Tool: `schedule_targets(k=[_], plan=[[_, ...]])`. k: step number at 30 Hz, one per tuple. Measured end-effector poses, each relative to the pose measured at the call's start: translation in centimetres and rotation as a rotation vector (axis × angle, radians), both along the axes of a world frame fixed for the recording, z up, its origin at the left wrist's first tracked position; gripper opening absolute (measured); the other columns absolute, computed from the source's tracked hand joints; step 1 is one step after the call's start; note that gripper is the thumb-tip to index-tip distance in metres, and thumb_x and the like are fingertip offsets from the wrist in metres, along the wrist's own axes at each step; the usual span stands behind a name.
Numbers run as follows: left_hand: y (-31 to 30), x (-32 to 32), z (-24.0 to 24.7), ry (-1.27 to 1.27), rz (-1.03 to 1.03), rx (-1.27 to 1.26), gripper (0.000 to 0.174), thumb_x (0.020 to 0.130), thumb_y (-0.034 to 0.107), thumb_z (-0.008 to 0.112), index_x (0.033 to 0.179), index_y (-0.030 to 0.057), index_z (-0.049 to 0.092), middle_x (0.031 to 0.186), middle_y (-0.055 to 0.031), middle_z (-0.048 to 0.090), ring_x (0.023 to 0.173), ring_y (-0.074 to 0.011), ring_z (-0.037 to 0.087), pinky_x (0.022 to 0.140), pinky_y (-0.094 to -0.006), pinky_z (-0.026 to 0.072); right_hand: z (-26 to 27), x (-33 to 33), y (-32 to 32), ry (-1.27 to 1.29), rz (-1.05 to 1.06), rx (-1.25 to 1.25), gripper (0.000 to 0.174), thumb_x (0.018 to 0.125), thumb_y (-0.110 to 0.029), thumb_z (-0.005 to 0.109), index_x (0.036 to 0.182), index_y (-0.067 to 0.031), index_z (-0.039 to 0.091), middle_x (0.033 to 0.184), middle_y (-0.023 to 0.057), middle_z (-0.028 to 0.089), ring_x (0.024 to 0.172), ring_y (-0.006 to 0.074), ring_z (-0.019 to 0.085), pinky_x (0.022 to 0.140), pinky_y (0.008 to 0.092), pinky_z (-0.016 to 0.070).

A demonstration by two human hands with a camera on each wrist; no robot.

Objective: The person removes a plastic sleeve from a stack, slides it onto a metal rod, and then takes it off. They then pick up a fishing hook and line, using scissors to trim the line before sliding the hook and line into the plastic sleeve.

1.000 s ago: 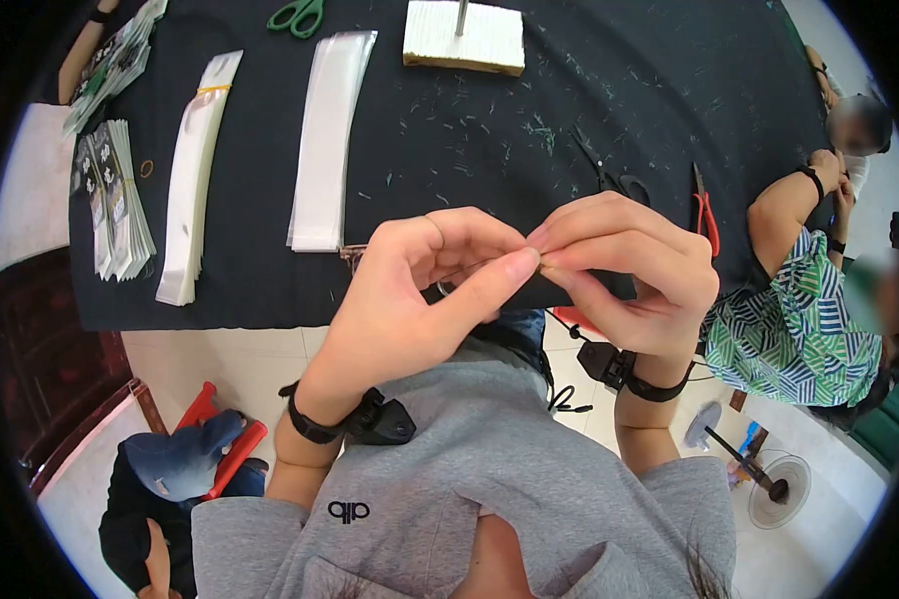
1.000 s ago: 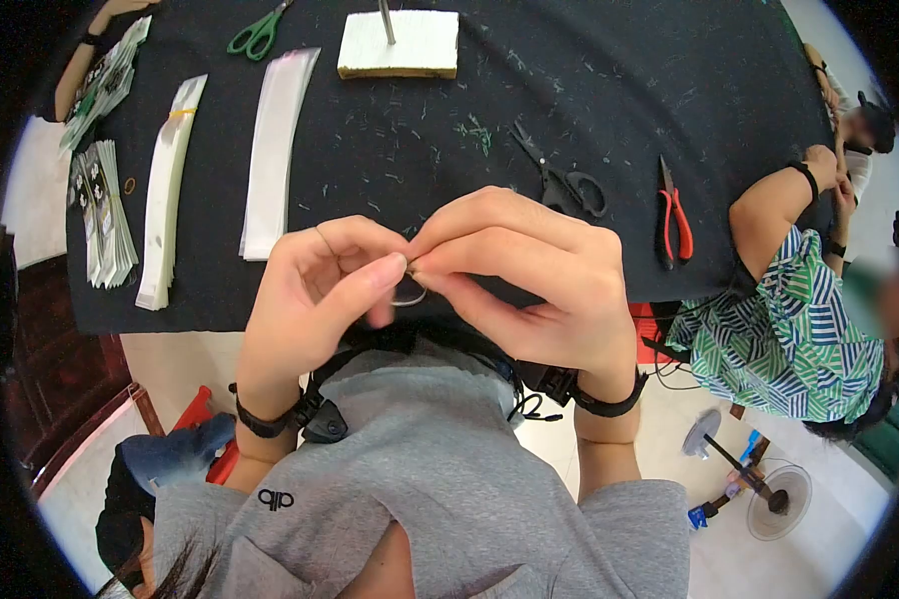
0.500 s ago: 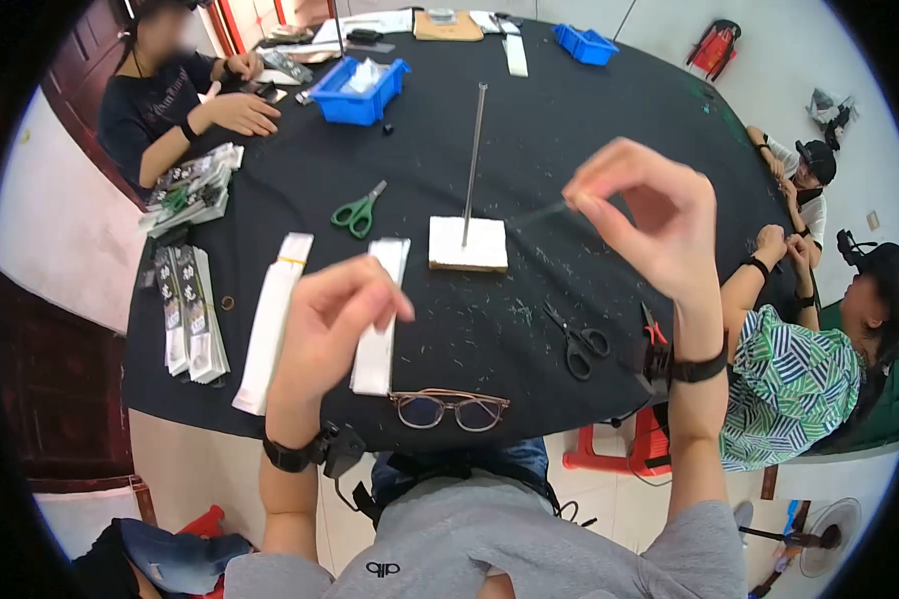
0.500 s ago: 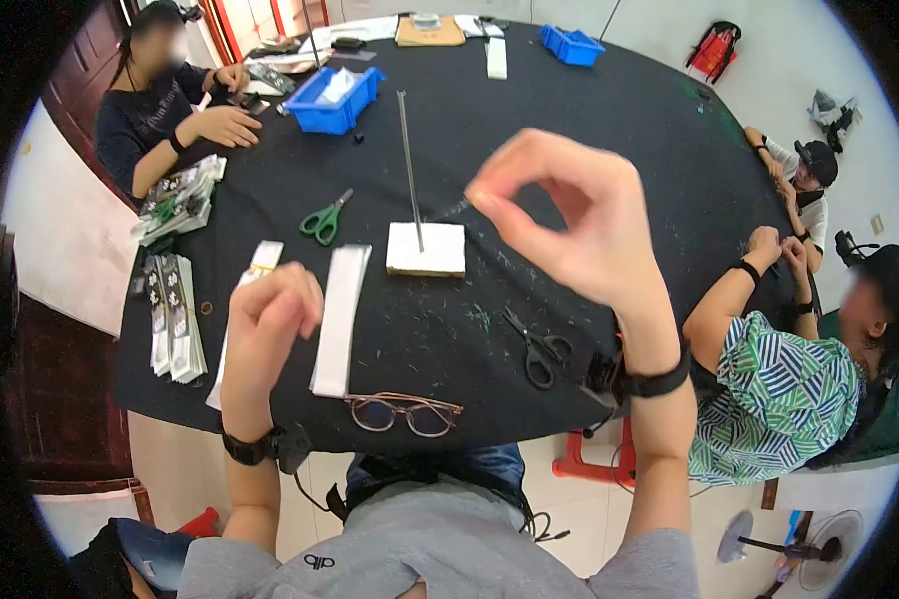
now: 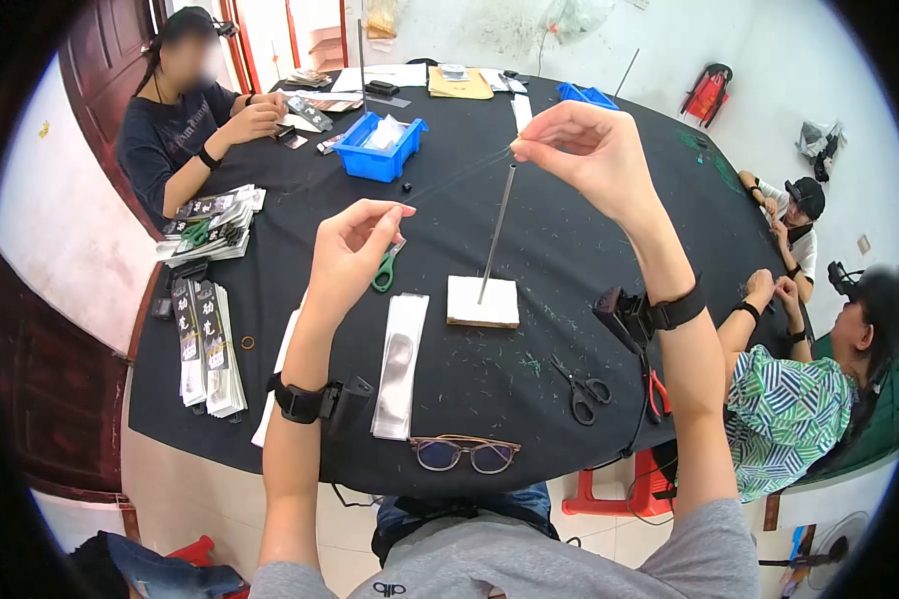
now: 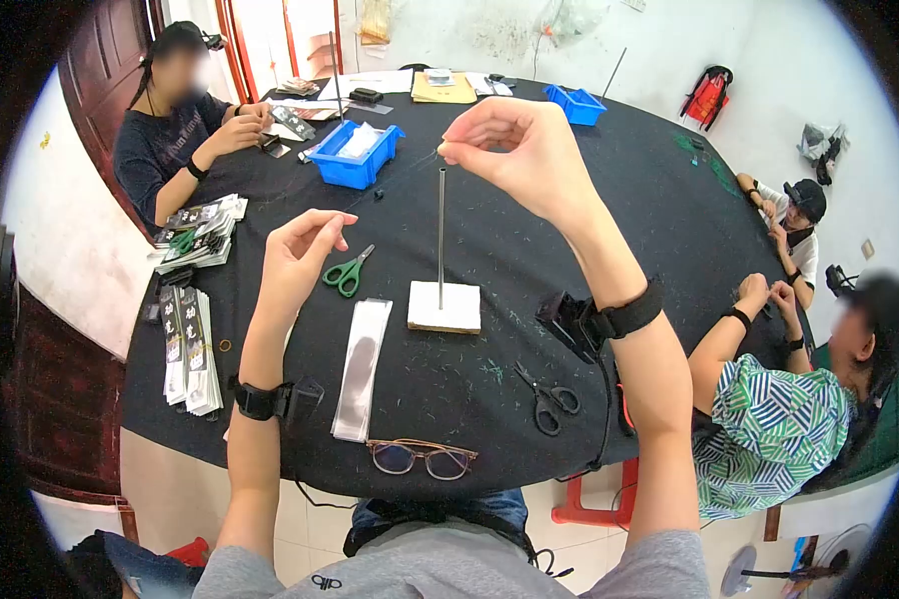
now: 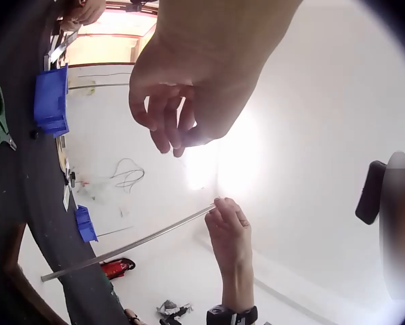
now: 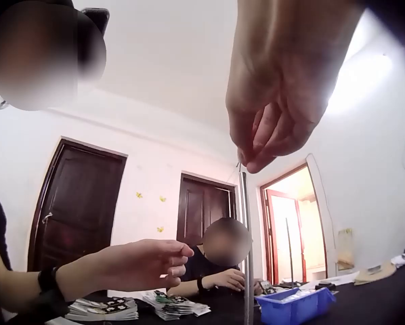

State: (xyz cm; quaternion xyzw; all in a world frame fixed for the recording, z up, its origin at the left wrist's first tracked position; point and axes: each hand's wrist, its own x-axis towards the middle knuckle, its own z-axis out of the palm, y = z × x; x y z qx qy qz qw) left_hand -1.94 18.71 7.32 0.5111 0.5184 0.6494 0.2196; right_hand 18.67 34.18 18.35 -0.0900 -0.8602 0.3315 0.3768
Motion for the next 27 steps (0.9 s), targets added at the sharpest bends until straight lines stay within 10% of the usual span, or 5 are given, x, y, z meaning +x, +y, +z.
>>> schedule_targets(k=[27], plan=[[2.7, 1.3, -4.7, -0.035, -0.189, -0.133, 0.019, 0.093, 0.014, 0.057, 0.100, -0.0011, 0.067, 0.086, -0.0032, 0.066, 0.079, -0.0074, 0.059, 0.071, -0.0214, 0.0449, 0.9, -0.2, -0.1, -0.230, 0.019, 0.232, 0.010, 0.078, -0.004, 0.071, 0.088, -0.0020, 0.070, 0.079, 0.0069, 0.070, 0.074, 0.0126, 0.067, 0.070, 0.0250, 0.0526]])
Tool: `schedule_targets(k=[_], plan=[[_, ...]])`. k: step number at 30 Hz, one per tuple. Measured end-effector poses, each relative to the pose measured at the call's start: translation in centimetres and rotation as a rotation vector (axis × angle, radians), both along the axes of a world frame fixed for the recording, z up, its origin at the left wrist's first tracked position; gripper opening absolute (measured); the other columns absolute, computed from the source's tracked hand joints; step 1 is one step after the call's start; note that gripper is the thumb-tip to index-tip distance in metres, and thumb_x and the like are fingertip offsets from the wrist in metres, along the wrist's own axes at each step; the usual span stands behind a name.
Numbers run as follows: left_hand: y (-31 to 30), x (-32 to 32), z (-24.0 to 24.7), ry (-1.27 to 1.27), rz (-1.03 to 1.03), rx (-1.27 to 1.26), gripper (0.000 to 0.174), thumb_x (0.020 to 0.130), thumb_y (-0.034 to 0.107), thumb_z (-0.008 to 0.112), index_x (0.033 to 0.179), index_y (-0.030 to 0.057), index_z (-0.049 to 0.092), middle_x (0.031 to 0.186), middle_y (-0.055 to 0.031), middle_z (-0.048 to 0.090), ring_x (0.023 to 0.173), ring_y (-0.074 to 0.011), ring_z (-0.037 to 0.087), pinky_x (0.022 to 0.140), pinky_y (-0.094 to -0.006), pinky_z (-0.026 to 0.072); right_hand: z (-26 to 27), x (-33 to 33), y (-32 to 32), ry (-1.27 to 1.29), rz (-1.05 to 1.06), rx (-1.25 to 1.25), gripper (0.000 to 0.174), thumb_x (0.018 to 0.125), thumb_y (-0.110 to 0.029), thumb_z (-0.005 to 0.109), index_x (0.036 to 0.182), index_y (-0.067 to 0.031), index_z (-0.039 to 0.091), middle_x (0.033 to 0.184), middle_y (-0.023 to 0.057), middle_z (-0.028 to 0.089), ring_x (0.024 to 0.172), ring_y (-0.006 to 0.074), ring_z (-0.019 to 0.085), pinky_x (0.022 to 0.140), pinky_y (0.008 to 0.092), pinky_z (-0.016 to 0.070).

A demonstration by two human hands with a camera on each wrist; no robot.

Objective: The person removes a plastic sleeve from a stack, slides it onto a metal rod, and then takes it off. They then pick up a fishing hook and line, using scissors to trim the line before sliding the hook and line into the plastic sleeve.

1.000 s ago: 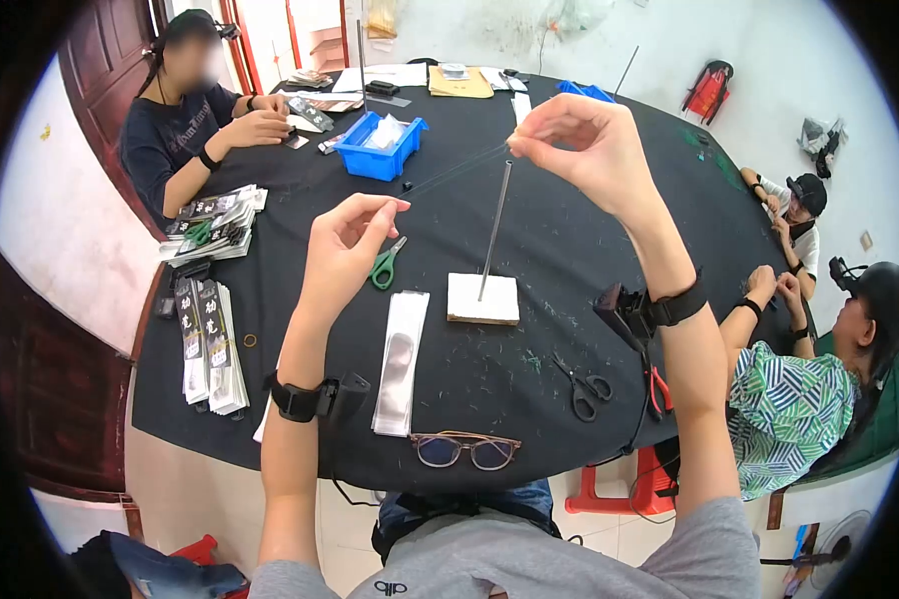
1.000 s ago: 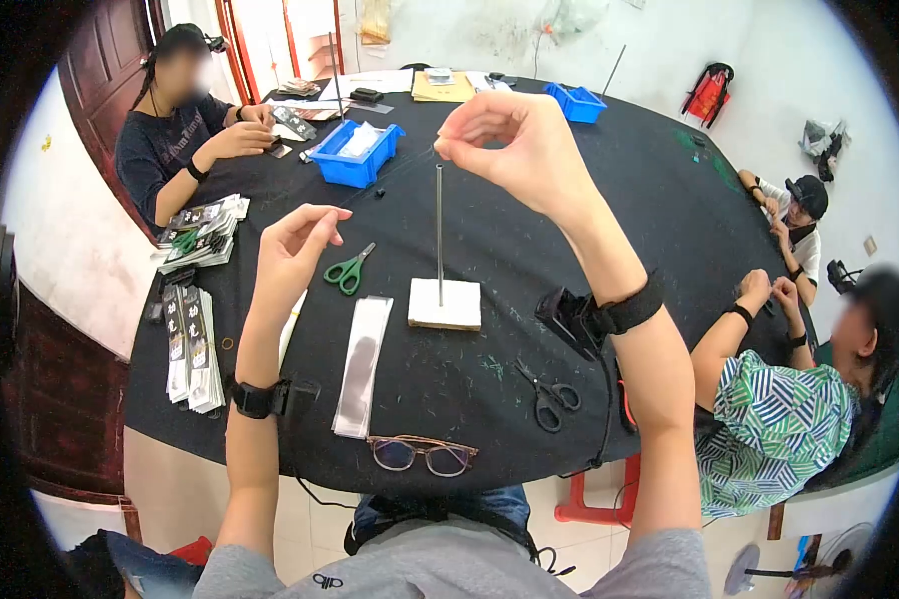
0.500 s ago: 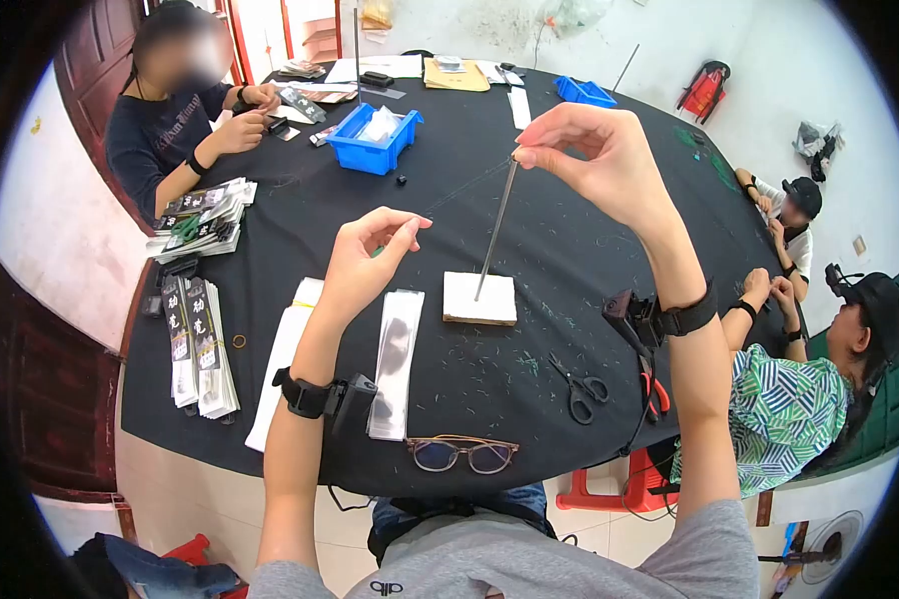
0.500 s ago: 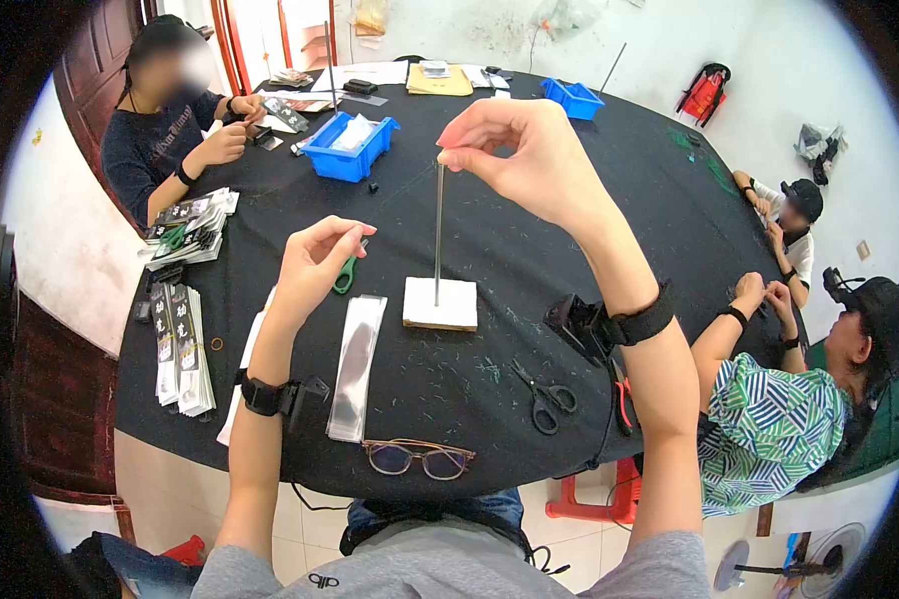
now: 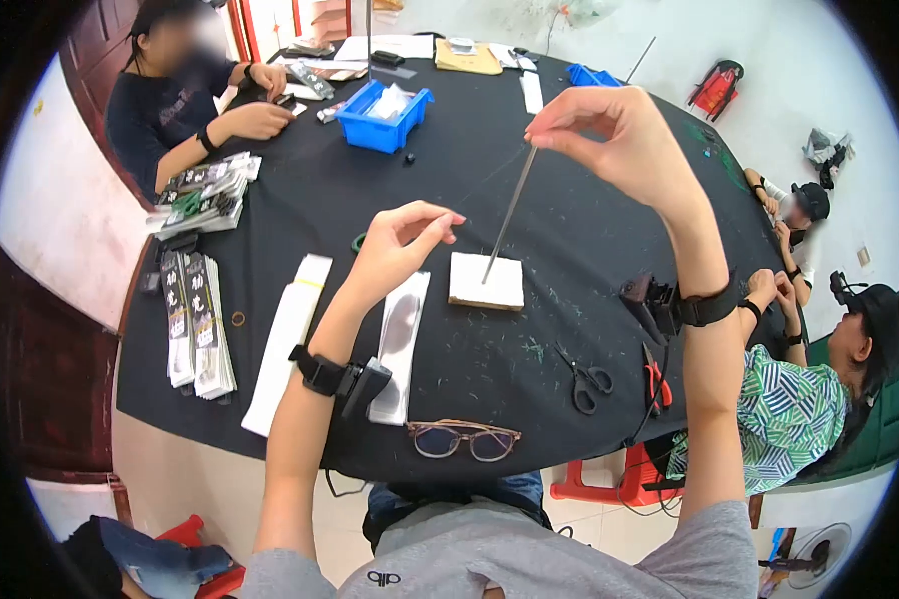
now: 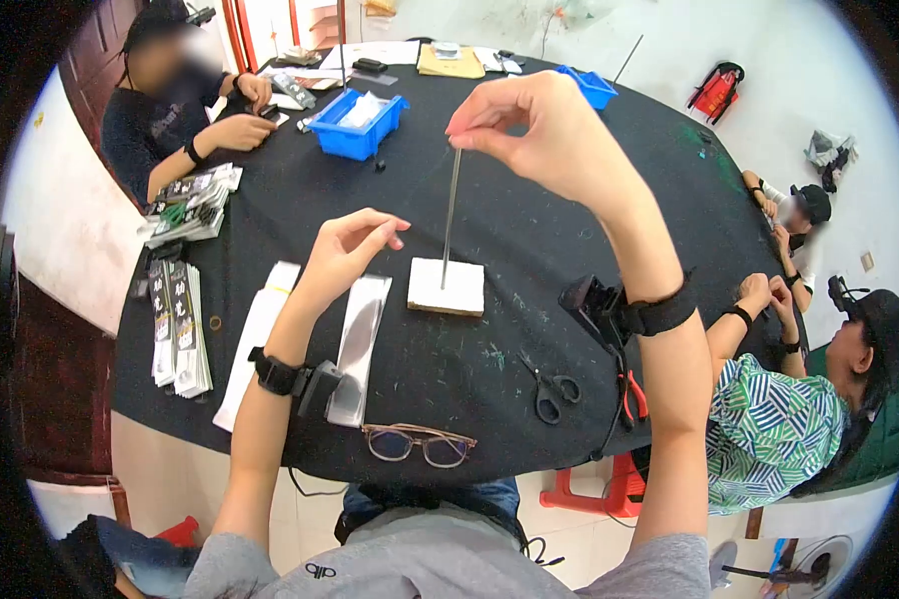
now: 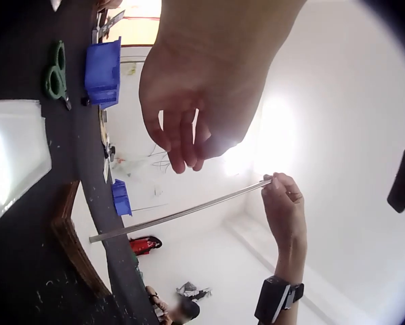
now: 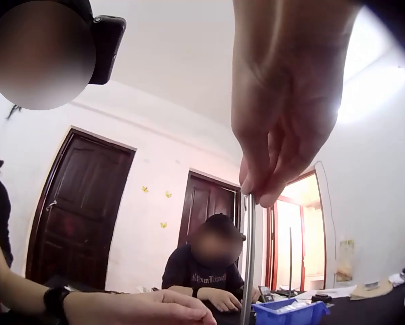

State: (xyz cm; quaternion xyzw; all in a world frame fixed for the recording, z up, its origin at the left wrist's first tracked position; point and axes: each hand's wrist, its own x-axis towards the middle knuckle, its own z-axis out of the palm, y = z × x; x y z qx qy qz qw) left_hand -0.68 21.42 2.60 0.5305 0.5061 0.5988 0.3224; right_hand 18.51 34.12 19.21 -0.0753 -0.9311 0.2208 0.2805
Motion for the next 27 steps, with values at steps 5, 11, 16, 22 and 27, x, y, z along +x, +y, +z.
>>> schedule_targets(k=[5, 11, 16, 22, 27], plan=[[1.0, 0.3, -0.7, 0.010, -0.165, -0.015, 0.037, 0.099, 0.028, 0.046, 0.103, -0.0023, 0.066, 0.092, -0.0082, 0.068, 0.088, -0.0129, 0.063, 0.081, -0.0280, 0.0486, -0.7, 1.2, -4.1, 0.083, -0.096, 0.241, 0.012, 0.080, -0.011, 0.070, 0.087, -0.0012, 0.068, 0.076, 0.0082, 0.068, 0.070, 0.0157, 0.065, 0.065, 0.0273, 0.0507], [1.9, -0.2, -0.5, -0.034, -0.271, -0.108, 0.043, 0.100, 0.034, 0.044, 0.101, -0.0022, 0.067, 0.094, -0.0107, 0.068, 0.092, -0.0165, 0.065, 0.089, -0.0302, 0.0487, -11.1, -0.1, -8.8, -0.468, 0.215, 0.099, 0.029, 0.086, -0.021, 0.063, 0.102, 0.0031, 0.062, 0.104, 0.0184, 0.062, 0.092, 0.0322, 0.063, 0.079, 0.0369, 0.0507], [1.8, -0.1, -0.2, 0.050, -0.270, -0.137, 0.041, 0.100, 0.032, 0.044, 0.100, -0.0015, 0.068, 0.094, -0.0105, 0.069, 0.091, -0.0162, 0.064, 0.088, -0.0299, 0.0486, -20.2, -4.3, -9.2, -0.308, 0.097, 0.210, 0.046, 0.088, -0.028, 0.060, 0.115, 0.0079, 0.054, 0.121, 0.0218, 0.054, 0.115, 0.0324, 0.053, 0.095, 0.0373, 0.0429], [1.7, -0.3, -0.1, 0.069, -0.260, -0.122, 0.040, 0.099, 0.031, 0.047, 0.099, -0.0026, 0.068, 0.095, -0.0109, 0.069, 0.091, -0.0159, 0.064, 0.087, -0.0296, 0.0483, -23.9, -5.8, -8.9, -0.196, -0.033, 0.301, 0.043, 0.088, -0.027, 0.061, 0.119, 0.0021, 0.055, 0.122, 0.0168, 0.055, 0.120, 0.0337, 0.048, 0.102, 0.0430, 0.0363], [1.7, -0.3, -0.1, 0.068, -0.261, -0.126, 0.040, 0.098, 0.032, 0.048, 0.098, -0.0021, 0.068, 0.095, -0.0098, 0.069, 0.091, -0.0158, 0.064, 0.086, -0.0299, 0.0488, -22.5, -5.6, -8.9, -0.207, -0.050, 0.278, 0.038, 0.086, -0.027, 0.063, 0.117, -0.0056, 0.061, 0.112, 0.0137, 0.057, 0.115, 0.0306, 0.050, 0.100, 0.0430, 0.0382]])
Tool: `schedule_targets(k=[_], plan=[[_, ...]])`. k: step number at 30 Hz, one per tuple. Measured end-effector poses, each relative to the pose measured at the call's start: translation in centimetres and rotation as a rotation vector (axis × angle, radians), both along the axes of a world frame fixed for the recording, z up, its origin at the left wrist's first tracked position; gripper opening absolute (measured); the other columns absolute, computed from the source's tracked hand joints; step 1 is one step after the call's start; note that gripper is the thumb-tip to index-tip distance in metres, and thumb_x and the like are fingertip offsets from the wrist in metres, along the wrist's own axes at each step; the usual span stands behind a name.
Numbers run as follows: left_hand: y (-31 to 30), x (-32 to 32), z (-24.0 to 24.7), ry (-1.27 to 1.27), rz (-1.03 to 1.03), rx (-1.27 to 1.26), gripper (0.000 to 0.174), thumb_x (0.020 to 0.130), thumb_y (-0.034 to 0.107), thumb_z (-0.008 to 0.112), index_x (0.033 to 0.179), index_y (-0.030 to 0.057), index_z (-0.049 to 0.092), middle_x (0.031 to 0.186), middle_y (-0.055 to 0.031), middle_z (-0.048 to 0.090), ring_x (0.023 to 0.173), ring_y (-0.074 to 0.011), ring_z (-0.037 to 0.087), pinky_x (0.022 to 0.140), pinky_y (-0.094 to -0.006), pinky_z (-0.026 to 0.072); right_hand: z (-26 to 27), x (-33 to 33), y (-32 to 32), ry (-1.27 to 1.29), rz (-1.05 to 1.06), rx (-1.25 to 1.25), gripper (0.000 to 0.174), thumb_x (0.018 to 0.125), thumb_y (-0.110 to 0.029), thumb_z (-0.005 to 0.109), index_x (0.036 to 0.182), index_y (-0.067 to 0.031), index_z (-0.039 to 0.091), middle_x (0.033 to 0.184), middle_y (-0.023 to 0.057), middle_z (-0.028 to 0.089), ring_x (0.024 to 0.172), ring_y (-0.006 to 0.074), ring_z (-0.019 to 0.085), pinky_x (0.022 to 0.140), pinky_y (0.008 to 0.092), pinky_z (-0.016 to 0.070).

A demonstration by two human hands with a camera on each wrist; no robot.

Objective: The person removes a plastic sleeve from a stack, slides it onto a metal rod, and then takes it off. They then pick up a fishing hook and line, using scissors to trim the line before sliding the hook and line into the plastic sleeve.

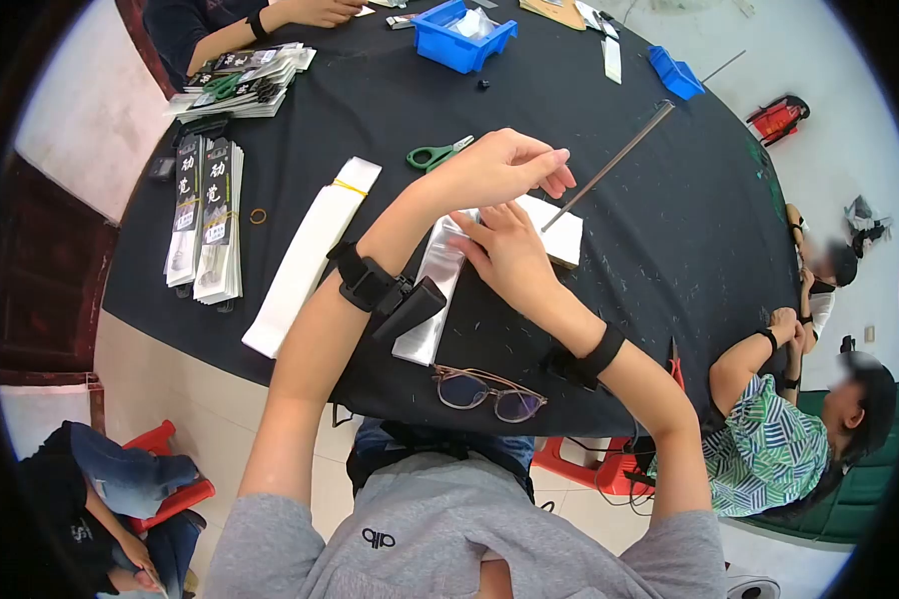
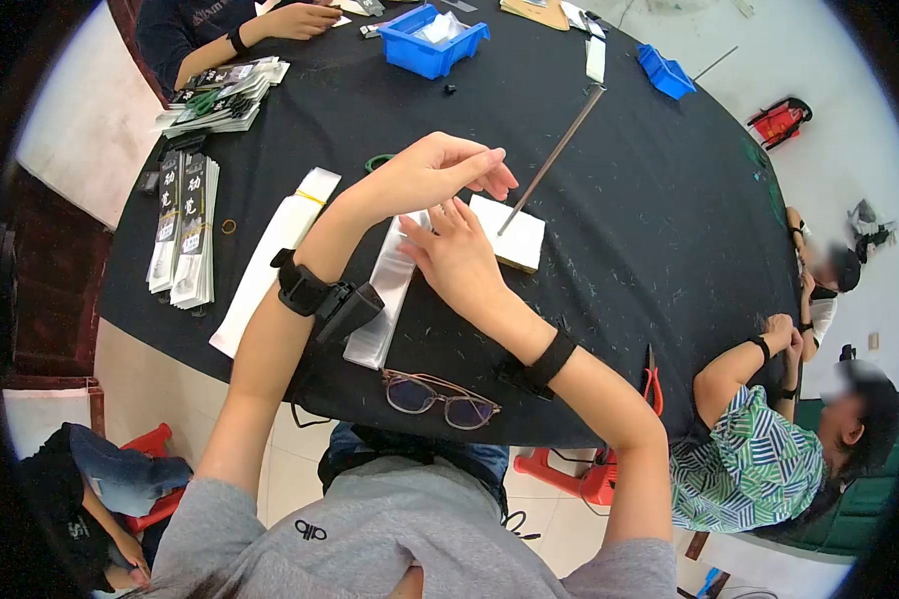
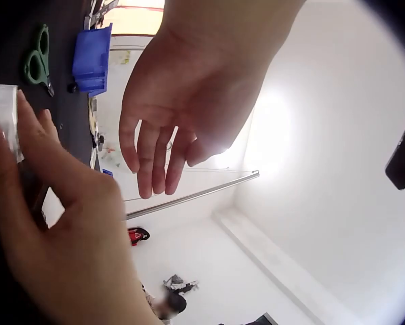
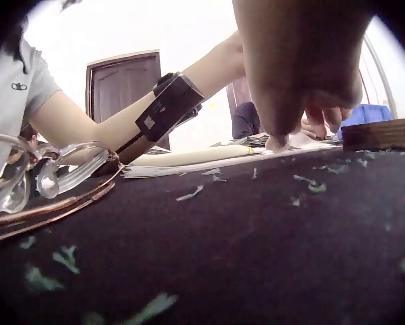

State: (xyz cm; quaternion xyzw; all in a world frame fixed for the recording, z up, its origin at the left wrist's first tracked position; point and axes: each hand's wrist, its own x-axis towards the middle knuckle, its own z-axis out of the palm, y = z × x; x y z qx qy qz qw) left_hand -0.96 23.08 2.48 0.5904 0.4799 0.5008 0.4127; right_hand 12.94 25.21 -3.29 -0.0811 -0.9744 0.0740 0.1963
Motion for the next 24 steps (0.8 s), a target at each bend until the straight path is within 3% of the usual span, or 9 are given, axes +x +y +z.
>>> schedule_targets(k=[2, 3, 5, 8, 12, 17, 18, 22, 24], plan=[[-0.2, 0.1, 0.1, -0.011, 0.031, 0.022, 0.039, 0.096, 0.033, 0.050, 0.095, -0.0005, 0.070, 0.088, -0.0094, 0.069, 0.087, -0.0156, 0.065, 0.081, -0.0299, 0.0500, 0.9, 0.1, -0.2, 0.119, -0.014, 0.075, 0.034, 0.085, -0.026, 0.065, 0.115, -0.0103, 0.065, 0.098, 0.0108, 0.061, 0.100, 0.0289, 0.058, 0.098, 0.0414, 0.0393], [-0.2, 0.1, 0.1, -0.012, 0.029, 0.022, 0.039, 0.096, 0.033, 0.050, 0.095, -0.0005, 0.070, 0.088, -0.0094, 0.069, 0.087, -0.0156, 0.065, 0.081, -0.0299, 0.0500, 1.5, 0.3, -0.3, 0.118, -0.016, 0.075, 0.034, 0.085, -0.026, 0.065, 0.115, -0.0103, 0.065, 0.098, 0.0108, 0.061, 0.100, 0.0289, 0.058, 0.098, 0.0414, 0.0393], [-0.2, 0.1, 0.2, -0.010, 0.052, 0.007, 0.039, 0.096, 0.033, 0.050, 0.094, -0.0005, 0.070, 0.087, -0.0096, 0.069, 0.087, -0.0158, 0.065, 0.080, -0.0300, 0.0503, 2.5, 0.8, -0.7, -0.031, -0.079, 0.077, 0.036, 0.085, -0.030, 0.064, 0.116, -0.0128, 0.063, 0.084, 0.0115, 0.066, 0.088, 0.0260, 0.064, 0.091, 0.0388, 0.0435], [0.2, 0.0, -0.2, -0.024, 0.024, 0.048, 0.038, 0.096, 0.032, 0.050, 0.094, -0.0007, 0.070, 0.088, -0.0096, 0.070, 0.087, -0.0160, 0.066, 0.080, -0.0297, 0.0504, 2.8, 1.2, -0.3, -0.032, -0.024, -0.065, 0.038, 0.085, -0.032, 0.064, 0.118, -0.0128, 0.063, 0.072, 0.0115, 0.066, 0.077, 0.0266, 0.065, 0.086, 0.0386, 0.0465], [0.2, 0.1, -0.1, 0.038, 0.013, 0.026, 0.040, 0.099, 0.031, 0.046, 0.097, -0.0018, 0.068, 0.092, -0.0094, 0.069, 0.088, -0.0155, 0.064, 0.085, -0.0298, 0.0488, 3.2, 1.6, 0.0, -0.018, -0.038, -0.171, 0.038, 0.086, -0.022, 0.063, 0.120, -0.0062, 0.060, 0.076, 0.0160, 0.067, 0.080, 0.0291, 0.065, 0.082, 0.0376, 0.0485], [0.1, 0.2, -0.2, 0.042, 0.011, 0.039, 0.040, 0.099, 0.031, 0.045, 0.098, -0.0018, 0.068, 0.092, -0.0094, 0.069, 0.089, -0.0156, 0.064, 0.085, -0.0294, 0.0485, 4.6, 1.9, 0.0, -0.146, 0.206, -0.380, 0.048, 0.079, -0.004, 0.054, 0.124, 0.0080, 0.050, 0.094, 0.0210, 0.067, 0.087, 0.0363, 0.063, 0.083, 0.0381, 0.0492], [0.2, 0.2, -0.2, 0.042, 0.010, 0.039, 0.040, 0.099, 0.031, 0.045, 0.098, -0.0018, 0.068, 0.092, -0.0094, 0.069, 0.089, -0.0156, 0.064, 0.085, -0.0294, 0.0485, 3.8, 1.8, 0.3, -0.062, 0.238, -0.297, 0.045, 0.077, -0.004, 0.057, 0.121, 0.0047, 0.054, 0.106, 0.0213, 0.064, 0.091, 0.0362, 0.063, 0.085, 0.0388, 0.0492], [0.2, 0.1, -0.3, 0.030, -0.005, 0.052, 0.041, 0.099, 0.031, 0.045, 0.098, -0.0018, 0.068, 0.092, -0.0094, 0.069, 0.089, -0.0155, 0.063, 0.085, -0.0294, 0.0485, 2.9, 1.9, 0.9, -0.005, 0.233, -0.124, 0.040, 0.074, -0.006, 0.063, 0.114, -0.0004, 0.060, 0.108, 0.0185, 0.065, 0.092, 0.0325, 0.063, 0.087, 0.0379, 0.0490], [0.2, 0.1, -0.2, 0.038, -0.004, 0.052, 0.041, 0.099, 0.032, 0.045, 0.098, -0.0020, 0.068, 0.092, -0.0095, 0.069, 0.090, -0.0154, 0.063, 0.085, -0.0292, 0.0485, 3.5, 2.0, 1.1, 0.229, 0.334, 0.199, 0.034, 0.071, -0.010, 0.067, 0.105, -0.0067, 0.066, 0.090, 0.0101, 0.066, 0.079, 0.0260, 0.062, 0.080, 0.0348, 0.0490]])
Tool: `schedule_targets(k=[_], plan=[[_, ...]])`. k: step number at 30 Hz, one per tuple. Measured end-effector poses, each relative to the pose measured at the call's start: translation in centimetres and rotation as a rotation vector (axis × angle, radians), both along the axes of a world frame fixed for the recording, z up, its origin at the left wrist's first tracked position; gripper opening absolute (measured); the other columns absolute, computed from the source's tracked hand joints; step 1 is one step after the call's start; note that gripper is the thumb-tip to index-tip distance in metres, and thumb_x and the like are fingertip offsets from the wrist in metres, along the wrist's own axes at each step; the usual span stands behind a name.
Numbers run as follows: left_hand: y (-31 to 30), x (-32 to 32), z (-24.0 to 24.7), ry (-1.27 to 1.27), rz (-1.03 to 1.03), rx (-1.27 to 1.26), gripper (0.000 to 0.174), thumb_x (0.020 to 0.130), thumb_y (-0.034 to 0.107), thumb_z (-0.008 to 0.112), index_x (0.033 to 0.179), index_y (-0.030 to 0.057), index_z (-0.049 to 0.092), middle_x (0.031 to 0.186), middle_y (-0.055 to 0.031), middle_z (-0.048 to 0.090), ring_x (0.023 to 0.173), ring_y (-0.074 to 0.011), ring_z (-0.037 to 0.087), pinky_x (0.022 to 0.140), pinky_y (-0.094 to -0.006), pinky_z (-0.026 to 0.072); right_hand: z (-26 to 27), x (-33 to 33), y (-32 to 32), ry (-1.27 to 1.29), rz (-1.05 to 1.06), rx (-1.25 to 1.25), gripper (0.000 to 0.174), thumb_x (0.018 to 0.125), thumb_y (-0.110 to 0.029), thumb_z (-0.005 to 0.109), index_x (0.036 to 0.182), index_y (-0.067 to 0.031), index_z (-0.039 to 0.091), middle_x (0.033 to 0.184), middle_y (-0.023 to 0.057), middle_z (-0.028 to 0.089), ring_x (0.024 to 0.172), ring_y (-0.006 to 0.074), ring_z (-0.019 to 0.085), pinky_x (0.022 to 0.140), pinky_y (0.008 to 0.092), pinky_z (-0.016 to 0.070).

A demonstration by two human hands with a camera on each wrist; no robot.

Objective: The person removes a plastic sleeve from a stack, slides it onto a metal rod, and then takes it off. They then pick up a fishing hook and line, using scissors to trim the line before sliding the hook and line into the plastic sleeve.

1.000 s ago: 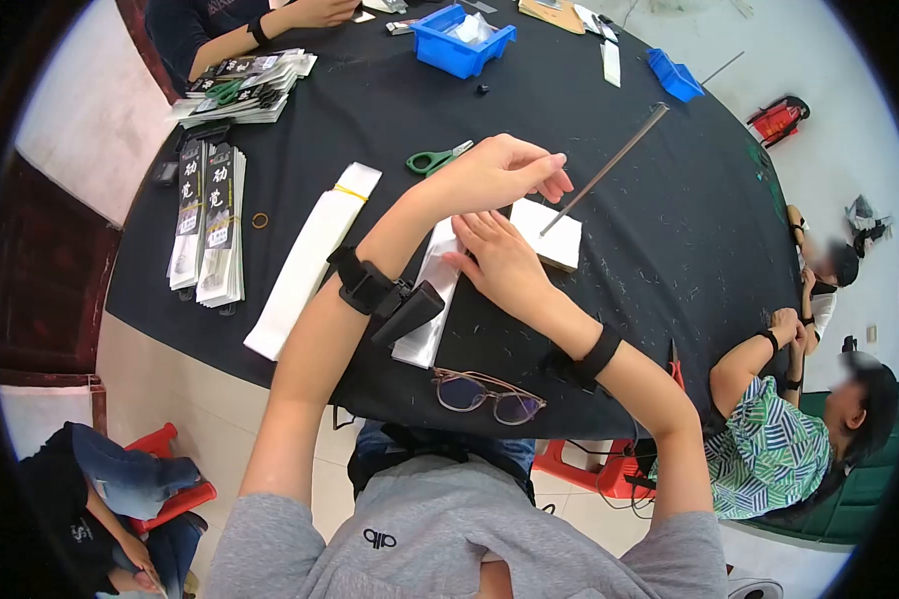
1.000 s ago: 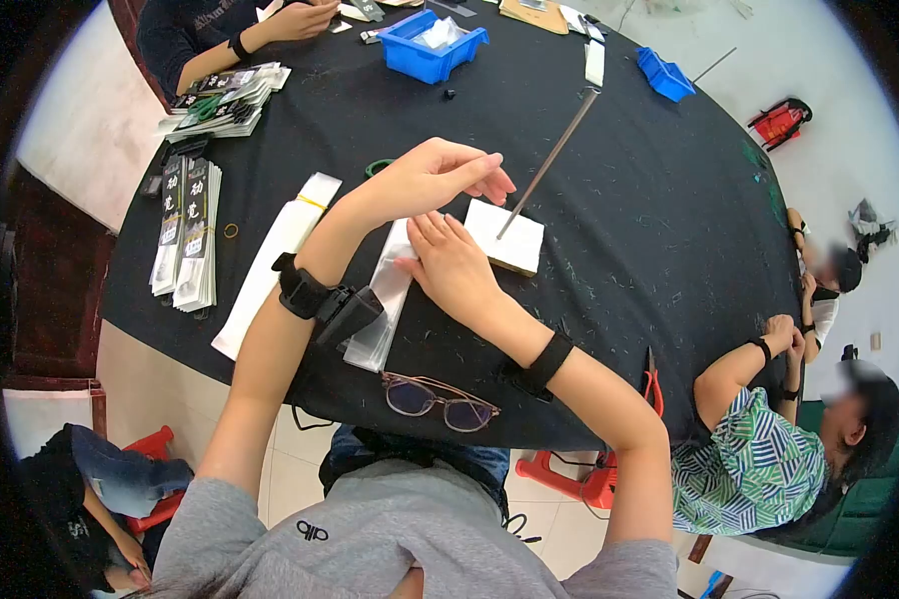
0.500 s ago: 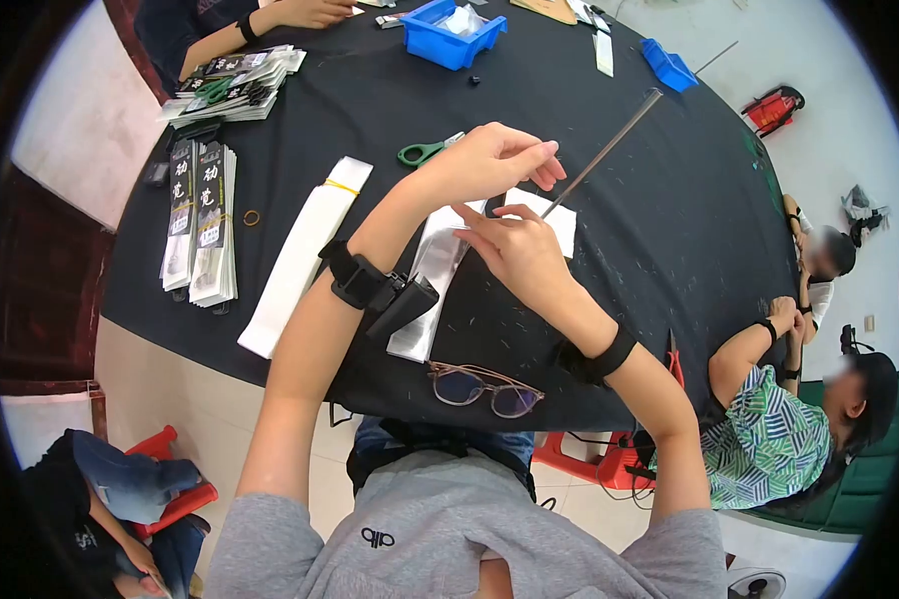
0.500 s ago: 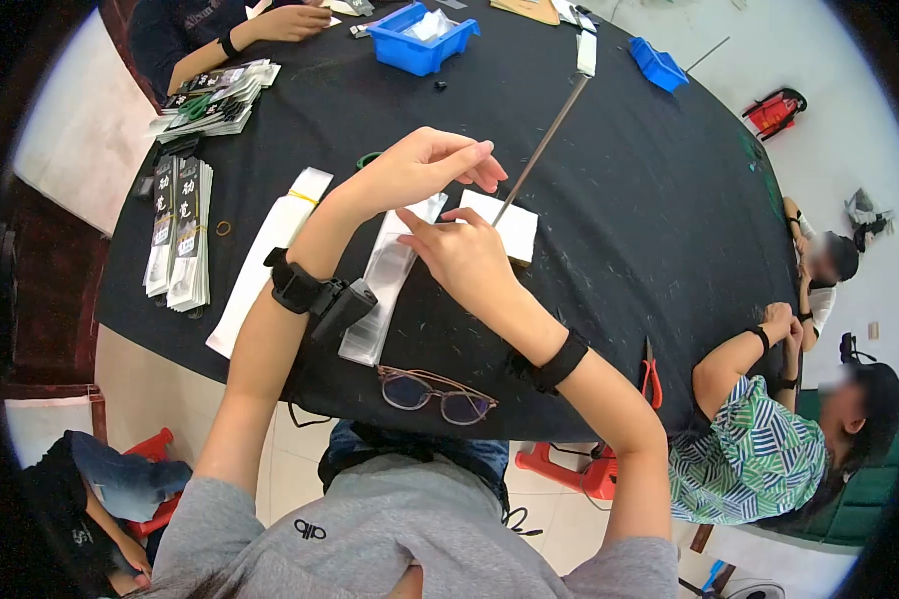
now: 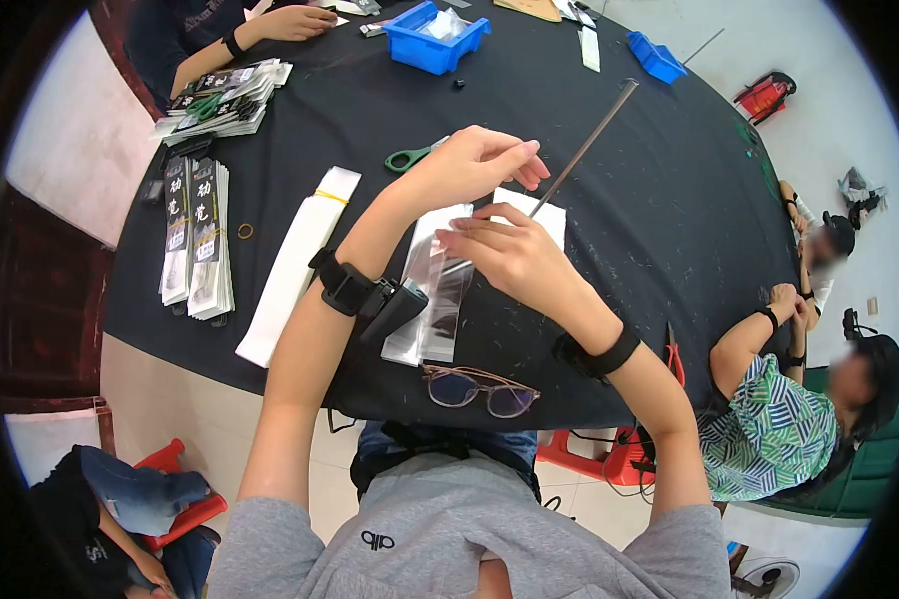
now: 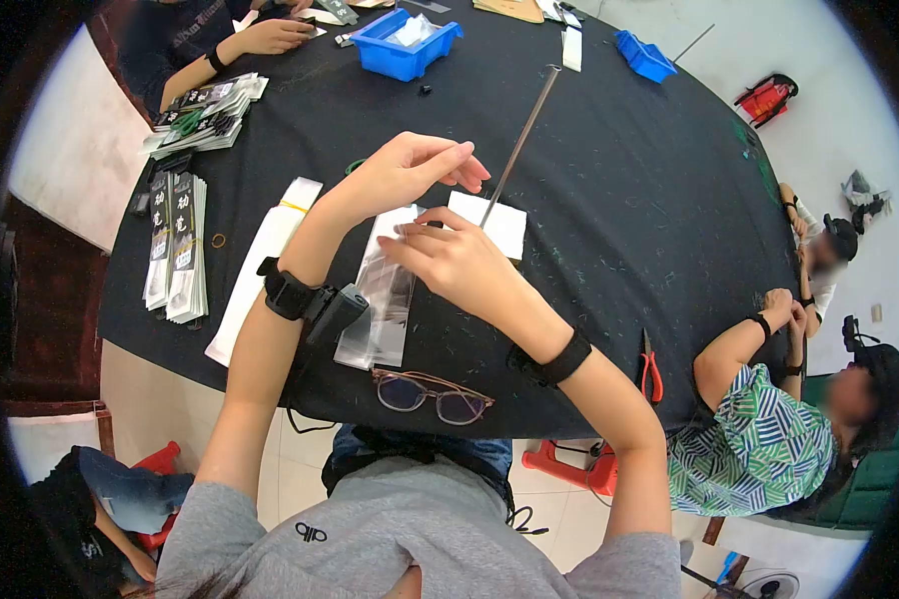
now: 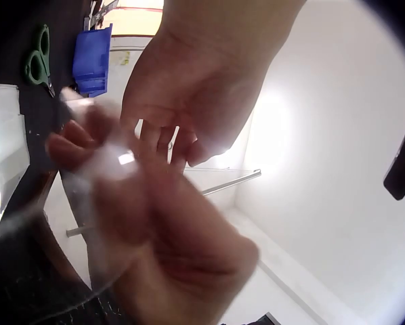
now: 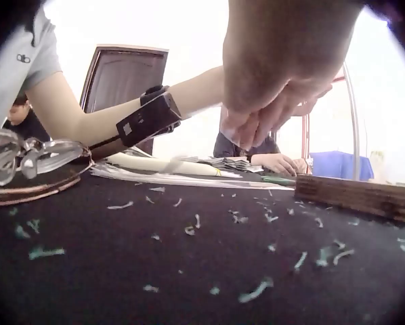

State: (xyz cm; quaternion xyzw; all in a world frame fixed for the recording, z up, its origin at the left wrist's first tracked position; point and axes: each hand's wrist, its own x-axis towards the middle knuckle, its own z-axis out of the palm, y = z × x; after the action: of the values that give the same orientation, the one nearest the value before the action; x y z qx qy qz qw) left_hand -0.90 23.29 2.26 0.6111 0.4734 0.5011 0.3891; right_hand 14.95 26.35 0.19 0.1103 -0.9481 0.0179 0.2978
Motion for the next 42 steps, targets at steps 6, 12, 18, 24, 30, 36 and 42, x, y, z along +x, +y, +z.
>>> schedule_targets(k=[6, 12, 18, 24, 30, 36, 42], plan=[[-0.2, 0.0, 0.3, -0.037, 0.017, -0.030, 0.041, 0.099, 0.031, 0.046, 0.098, -0.0031, 0.068, 0.091, -0.0090, 0.069, 0.088, -0.0145, 0.063, 0.086, -0.0284, 0.0482, 8.7, 5.5, -0.7, 0.256, -0.243, -0.558, 0.017, 0.075, -0.006, 0.069, 0.090, -0.0127, 0.073, 0.077, 0.0021, 0.052, 0.070, 0.0145, 0.053, 0.065, 0.0285, 0.0448], [-0.5, 0.6, 1.2, 0.037, 0.050, -0.072, 0.041, 0.099, 0.031, 0.045, 0.098, -0.0022, 0.069, 0.088, -0.0090, 0.069, 0.086, -0.0134, 0.062, 0.085, -0.0293, 0.0473, 11.2, 8.2, 6.8, 0.436, -0.128, -1.752, 0.025, 0.094, -0.018, 0.058, 0.102, 0.0052, 0.065, 0.088, 0.0071, 0.066, 0.079, 0.0154, 0.063, 0.075, 0.0273, 0.0500], [-0.6, 0.8, 1.2, 0.048, 0.049, -0.067, 0.041, 0.100, 0.031, 0.044, 0.098, -0.0021, 0.069, 0.088, -0.0084, 0.069, 0.084, -0.0121, 0.060, 0.084, -0.0280, 0.0466, 11.6, 6.4, 8.0, 0.447, -0.186, -1.510, 0.022, 0.092, -0.017, 0.062, 0.097, 0.0035, 0.067, 0.085, 0.0090, 0.068, 0.077, 0.0133, 0.065, 0.074, 0.0251, 0.0507], [-0.5, 0.9, 1.0, 0.040, 0.041, -0.060, 0.042, 0.100, 0.031, 0.044, 0.098, -0.0021, 0.069, 0.088, -0.0085, 0.069, 0.085, -0.0122, 0.060, 0.083, -0.0277, 0.0464, 14.1, 4.2, 9.0, 0.499, -0.211, -1.256, 0.020, 0.083, -0.018, 0.073, 0.086, 0.0013, 0.071, 0.077, 0.0085, 0.069, 0.067, 0.0118, 0.064, 0.067, 0.0226, 0.0502], [-0.4, 1.1, 0.9, -0.003, 0.019, -0.057, 0.041, 0.100, 0.029, 0.044, 0.098, -0.0030, 0.069, 0.088, -0.0085, 0.069, 0.083, -0.0121, 0.060, 0.084, -0.0282, 0.0477, 15.4, 3.0, 8.6, 0.425, -0.176, -1.165, 0.021, 0.082, -0.019, 0.074, 0.086, 0.0018, 0.071, 0.077, 0.0090, 0.069, 0.069, 0.0116, 0.065, 0.068, 0.0230, 0.0503], [-0.2, 1.0, 0.7, -0.021, 0.014, -0.037, 0.040, 0.099, 0.029, 0.045, 0.099, -0.0030, 0.068, 0.086, -0.0085, 0.069, 0.083, -0.0120, 0.062, 0.081, -0.0273, 0.0482, 15.5, 2.8, 8.6, 0.360, -0.149, -1.118, 0.021, 0.082, -0.020, 0.074, 0.087, 0.0004, 0.072, 0.076, 0.0087, 0.070, 0.070, 0.0119, 0.066, 0.067, 0.0225, 0.0504], [-0.1, 0.9, 0.5, -0.068, -0.005, -0.035, 0.039, 0.099, 0.030, 0.047, 0.098, -0.0031, 0.068, 0.084, -0.0079, 0.068, 0.084, -0.0121, 0.063, 0.079, -0.0261, 0.0481, 15.7, 3.0, 8.7, 0.361, -0.139, -1.083, 0.021, 0.083, -0.020, 0.073, 0.088, 0.0005, 0.072, 0.076, 0.0092, 0.070, 0.070, 0.0121, 0.066, 0.067, 0.0226, 0.0506]])
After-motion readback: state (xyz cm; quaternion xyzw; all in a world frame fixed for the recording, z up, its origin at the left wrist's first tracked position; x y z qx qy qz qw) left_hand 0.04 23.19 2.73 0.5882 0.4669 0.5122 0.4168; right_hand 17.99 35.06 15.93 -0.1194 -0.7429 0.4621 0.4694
